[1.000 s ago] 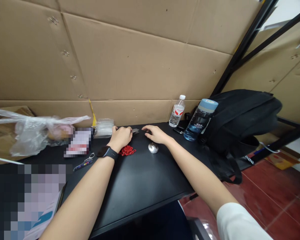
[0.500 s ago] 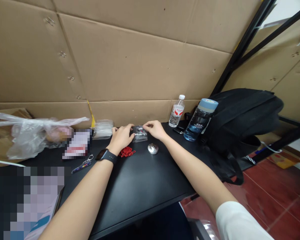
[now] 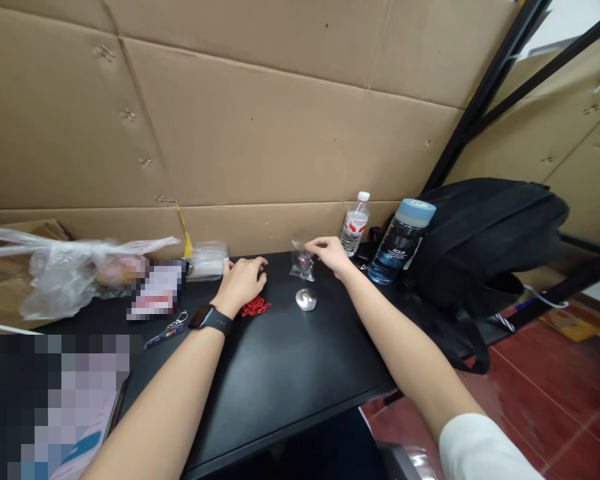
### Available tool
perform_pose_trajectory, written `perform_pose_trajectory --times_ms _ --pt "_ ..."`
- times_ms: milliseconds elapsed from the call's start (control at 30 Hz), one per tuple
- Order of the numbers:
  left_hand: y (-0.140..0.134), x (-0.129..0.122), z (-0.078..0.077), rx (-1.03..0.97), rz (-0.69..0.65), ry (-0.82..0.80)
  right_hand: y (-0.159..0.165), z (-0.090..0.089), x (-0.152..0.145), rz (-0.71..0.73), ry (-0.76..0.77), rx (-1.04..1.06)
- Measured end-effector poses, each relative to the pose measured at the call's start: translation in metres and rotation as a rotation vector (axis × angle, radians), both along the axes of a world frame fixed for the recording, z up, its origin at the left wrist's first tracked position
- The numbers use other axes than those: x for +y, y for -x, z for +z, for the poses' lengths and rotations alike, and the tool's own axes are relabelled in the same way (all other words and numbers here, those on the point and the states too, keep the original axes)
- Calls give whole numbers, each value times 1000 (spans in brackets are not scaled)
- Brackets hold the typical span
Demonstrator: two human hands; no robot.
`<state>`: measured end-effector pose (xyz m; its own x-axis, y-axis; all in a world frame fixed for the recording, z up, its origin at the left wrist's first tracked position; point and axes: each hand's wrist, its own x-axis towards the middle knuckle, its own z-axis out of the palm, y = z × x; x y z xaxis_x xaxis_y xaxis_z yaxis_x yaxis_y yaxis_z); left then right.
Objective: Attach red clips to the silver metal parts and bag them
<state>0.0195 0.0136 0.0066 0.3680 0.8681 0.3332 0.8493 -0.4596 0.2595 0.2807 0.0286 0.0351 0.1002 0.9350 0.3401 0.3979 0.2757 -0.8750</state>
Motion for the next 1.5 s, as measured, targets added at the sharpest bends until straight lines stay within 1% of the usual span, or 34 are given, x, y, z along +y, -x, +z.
perform_pose_trajectory --times_ms 200,333,400,533,600,700,800,933,1000,1133,1200,1233,1267,1367,1433,1500 --pt "0 -4 2 12 2 -15 -3 1 2 -76 -147 82" --pt "-2 -10 7 9 -43 -44 -2 6 -4 -117 -224 131" --pt "-5 -15 11 1 -78 -123 3 7 -8 -100 -212 154" --pt "-14 -30 22 10 -149 -300 17 4 -15 21 -123 223" --pt "-19 -37 25 14 -156 -373 24 2 -19 69 -103 216" --pt "-25 -41 26 33 -187 -444 33 1 -25 90 -104 163" --pt "-26 -40 25 60 -262 -434 36 3 -30 136 -83 155" --pt "-22 -34 21 86 -291 -393 35 3 -31 279 -36 162" --pt "-21 -31 21 97 -325 -369 34 1 -30 282 -21 163" --pt "-20 -31 24 101 -363 -343 35 -1 -28 224 -9 193" --pt "-17 -33 29 115 -318 -350 35 1 -29 226 -17 205" --pt "-14 -35 32 125 -265 -360 34 2 -29 229 -23 205" --pt "-9 -36 36 135 -193 -372 34 3 -30 232 -28 199" --pt "13 -36 43 173 85 -371 31 5 -30 238 -19 175" --pt "30 -33 42 198 244 -312 29 4 -29 247 -14 146" --pt "47 -26 37 211 354 -230 28 2 -28 269 -17 105"
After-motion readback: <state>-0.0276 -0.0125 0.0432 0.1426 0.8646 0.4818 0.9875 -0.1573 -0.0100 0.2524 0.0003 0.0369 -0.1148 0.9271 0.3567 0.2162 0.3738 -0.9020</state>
